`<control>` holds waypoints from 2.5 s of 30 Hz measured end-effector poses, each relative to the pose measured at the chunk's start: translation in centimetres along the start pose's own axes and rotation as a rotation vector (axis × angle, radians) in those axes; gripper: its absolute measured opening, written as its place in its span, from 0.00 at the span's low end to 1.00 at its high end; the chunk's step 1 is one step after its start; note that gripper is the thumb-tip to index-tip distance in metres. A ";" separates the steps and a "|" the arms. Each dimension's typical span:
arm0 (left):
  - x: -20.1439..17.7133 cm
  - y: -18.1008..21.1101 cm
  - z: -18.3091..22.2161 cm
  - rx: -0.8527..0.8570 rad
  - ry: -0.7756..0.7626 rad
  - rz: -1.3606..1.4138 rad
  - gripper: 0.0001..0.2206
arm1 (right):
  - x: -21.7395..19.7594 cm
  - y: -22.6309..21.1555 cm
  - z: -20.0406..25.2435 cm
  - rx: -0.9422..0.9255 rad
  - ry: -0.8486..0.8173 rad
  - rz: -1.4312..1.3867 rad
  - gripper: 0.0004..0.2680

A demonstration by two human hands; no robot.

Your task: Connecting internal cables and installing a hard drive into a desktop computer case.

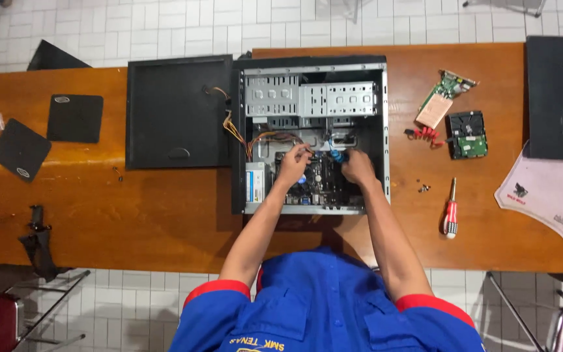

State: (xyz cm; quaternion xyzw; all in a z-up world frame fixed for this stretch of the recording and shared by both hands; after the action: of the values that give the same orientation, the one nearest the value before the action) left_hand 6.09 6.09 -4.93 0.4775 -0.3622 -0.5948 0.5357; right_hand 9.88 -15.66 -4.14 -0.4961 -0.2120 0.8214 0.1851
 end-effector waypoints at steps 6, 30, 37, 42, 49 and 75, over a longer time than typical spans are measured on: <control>-0.3 0.8 0.5 -0.032 -0.014 -0.007 0.16 | -0.6 -3.1 0.5 -0.129 0.046 0.093 0.13; -0.7 3.1 1.4 0.030 0.004 0.004 0.13 | -1.3 -5.0 -1.2 -0.222 0.401 0.073 0.05; -2.0 6.8 5.1 0.185 0.044 -0.006 0.12 | -1.4 -5.3 -0.3 -0.235 0.376 0.069 0.06; -5.9 12.4 12.9 0.375 0.098 -0.140 0.09 | -3.0 -6.8 6.2 -0.362 0.321 0.014 0.12; -13.0 8.4 17.0 0.299 0.296 -0.083 0.06 | -3.3 -4.4 17.1 -0.419 0.425 0.078 0.04; -27.8 -10.6 -7.7 -0.350 0.435 0.354 0.15 | -0.9 -6.2 18.2 -0.033 0.190 0.393 0.14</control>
State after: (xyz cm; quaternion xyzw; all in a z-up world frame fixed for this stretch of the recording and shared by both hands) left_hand 9.47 35.73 -12.11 0.4237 -0.2089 -0.4297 0.7696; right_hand -5.41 -13.93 7.41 -0.6061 -0.1062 0.7876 0.0325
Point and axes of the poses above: each hand's wrist, its own z-axis away from the middle knuckle, its own x-axis out of the palm, y = z × x, the point moved 10 cm from there along -z, towards the middle knuckle, and after that the axes turned 1 degree about y, right-handed, at the moved point
